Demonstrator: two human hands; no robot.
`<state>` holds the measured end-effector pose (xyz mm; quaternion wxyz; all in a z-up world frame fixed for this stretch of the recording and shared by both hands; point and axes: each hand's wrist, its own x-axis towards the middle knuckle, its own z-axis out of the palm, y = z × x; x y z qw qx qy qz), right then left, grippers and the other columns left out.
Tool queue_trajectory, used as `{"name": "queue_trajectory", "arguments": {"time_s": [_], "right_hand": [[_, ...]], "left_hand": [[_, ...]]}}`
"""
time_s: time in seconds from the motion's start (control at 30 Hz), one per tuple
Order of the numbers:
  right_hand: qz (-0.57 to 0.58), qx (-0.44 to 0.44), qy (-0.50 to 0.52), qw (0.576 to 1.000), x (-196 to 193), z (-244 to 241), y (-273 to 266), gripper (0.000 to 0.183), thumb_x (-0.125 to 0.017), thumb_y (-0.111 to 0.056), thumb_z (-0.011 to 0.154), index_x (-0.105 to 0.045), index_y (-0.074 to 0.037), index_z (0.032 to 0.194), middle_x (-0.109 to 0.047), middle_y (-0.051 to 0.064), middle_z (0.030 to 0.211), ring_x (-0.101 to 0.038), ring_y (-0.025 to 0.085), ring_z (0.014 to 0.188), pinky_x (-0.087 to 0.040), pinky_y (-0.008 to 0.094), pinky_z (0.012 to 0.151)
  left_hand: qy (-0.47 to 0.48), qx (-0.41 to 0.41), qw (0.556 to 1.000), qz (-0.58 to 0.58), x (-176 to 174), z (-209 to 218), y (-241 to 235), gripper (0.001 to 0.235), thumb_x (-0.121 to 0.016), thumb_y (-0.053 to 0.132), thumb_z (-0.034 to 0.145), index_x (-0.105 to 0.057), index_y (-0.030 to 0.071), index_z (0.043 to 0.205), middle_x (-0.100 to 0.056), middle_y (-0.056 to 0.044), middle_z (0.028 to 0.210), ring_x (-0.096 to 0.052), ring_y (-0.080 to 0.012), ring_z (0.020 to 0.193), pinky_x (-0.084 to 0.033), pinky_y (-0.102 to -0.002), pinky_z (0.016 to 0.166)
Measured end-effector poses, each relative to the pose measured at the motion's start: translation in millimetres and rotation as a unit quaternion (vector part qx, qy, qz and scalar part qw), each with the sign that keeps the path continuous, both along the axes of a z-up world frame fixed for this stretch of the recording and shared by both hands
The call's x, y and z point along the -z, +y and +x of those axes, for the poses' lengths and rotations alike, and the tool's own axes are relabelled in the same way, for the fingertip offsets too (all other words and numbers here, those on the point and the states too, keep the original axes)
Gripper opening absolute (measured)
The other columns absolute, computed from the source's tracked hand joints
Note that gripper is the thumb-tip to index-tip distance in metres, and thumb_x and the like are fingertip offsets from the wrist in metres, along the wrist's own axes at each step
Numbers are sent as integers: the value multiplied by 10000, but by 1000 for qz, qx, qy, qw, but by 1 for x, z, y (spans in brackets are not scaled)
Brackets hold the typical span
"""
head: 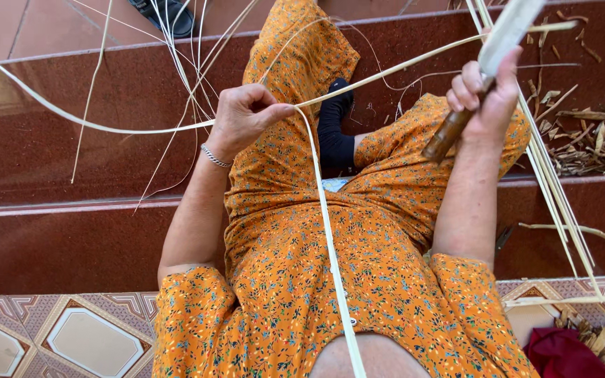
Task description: The person sits on tiled stairs and uses a knife to split long bamboo strips into thinner strands. They hold the strip with one hand and carefully shave or split it with the knife in the other hand, producing thin fibers that accumulate on the floor.
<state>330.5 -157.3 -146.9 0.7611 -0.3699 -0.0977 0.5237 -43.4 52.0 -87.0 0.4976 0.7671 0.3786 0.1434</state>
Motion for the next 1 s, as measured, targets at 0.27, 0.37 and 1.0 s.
{"name": "queue_trajectory", "arguments": {"time_s": [0.27, 0.37, 1.0], "right_hand": [[1, -272, -74, 960, -64, -98, 25, 621, -445, -496, 1129, -412, -37, 1545, -532, 31, 618, -379, 78, 419, -334, 238, 388], [9, -288, -22, 957, -68, -124, 41, 566, -446, -459, 1129, -447, -37, 1507, -566, 58, 692, -411, 82, 462, -356, 236, 430], [-2, -232, 78, 970, 8, -57, 84, 575, -483, -500, 1107, -478, -81, 1501, -479, 3, 696, -376, 80, 492, -358, 269, 480]], "left_hand": [[-38, -25, 999, 8, 11, 46, -8, 323, -911, 249, 853, -692, 42, 737, -637, -2, 670, -537, -47, 601, -444, -228, 516], [-63, -14, 998, -25, 17, 57, -16, 278, -895, 219, 862, -690, 46, 793, -658, 13, 729, -575, -32, 645, -486, -215, 555], [14, -34, 996, -81, 47, 7, 49, 142, -783, 162, 945, -759, 22, 953, -700, 2, 762, -603, -46, 667, -510, -231, 599]]}}
